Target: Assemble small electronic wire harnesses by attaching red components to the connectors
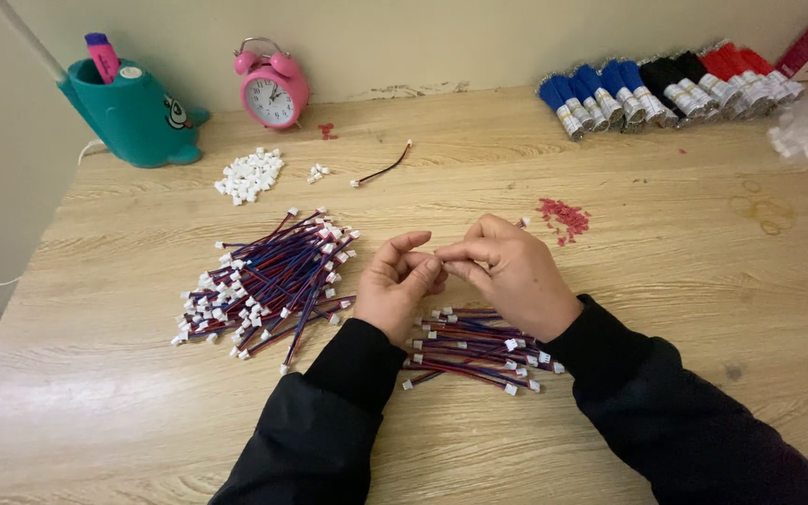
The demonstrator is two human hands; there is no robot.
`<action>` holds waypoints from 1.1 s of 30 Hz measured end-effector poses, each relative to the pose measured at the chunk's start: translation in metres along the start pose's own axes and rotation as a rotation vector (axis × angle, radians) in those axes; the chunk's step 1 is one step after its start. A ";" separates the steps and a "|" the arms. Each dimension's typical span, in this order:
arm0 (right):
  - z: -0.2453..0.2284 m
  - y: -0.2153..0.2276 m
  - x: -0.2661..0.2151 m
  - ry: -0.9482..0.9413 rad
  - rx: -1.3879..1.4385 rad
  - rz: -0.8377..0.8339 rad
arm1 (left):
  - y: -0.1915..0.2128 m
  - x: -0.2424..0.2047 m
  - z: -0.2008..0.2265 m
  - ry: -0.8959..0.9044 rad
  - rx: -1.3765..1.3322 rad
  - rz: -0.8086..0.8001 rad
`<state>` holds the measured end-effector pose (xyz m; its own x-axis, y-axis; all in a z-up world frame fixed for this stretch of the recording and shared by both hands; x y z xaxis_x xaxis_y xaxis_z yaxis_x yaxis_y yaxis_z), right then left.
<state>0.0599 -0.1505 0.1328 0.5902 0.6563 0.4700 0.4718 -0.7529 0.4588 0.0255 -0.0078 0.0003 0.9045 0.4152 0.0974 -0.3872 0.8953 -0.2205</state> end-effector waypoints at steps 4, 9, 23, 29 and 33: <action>0.014 0.001 0.000 -0.055 0.074 0.016 | 0.000 -0.001 0.002 -0.009 0.004 -0.024; 0.017 0.000 -0.002 0.003 -0.062 0.050 | 0.001 0.000 0.002 -0.014 -0.015 -0.018; 0.011 -0.002 0.000 -0.013 0.189 -0.039 | 0.000 -0.005 0.009 0.012 -0.079 -0.040; 0.024 0.001 -0.004 -0.170 0.294 -0.013 | -0.004 -0.007 0.020 -0.008 -0.067 -0.060; 0.017 -0.001 -0.005 -0.147 0.298 0.036 | -0.008 -0.012 0.031 -0.054 -0.028 -0.050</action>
<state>0.0677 -0.1540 0.1168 0.6879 0.6313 0.3581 0.6071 -0.7709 0.1926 0.0120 -0.0147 0.0306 0.9114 0.3785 0.1613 -0.3356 0.9107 -0.2408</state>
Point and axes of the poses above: each hand's wrist, its own x-axis towards the middle knuckle, its own y-axis out of the back of the hand, z = x × y, the point moved 3 cm from there along x, towards the middle knuckle, and after that the axes turned 14 degrees about x, right-handed, at the moved point
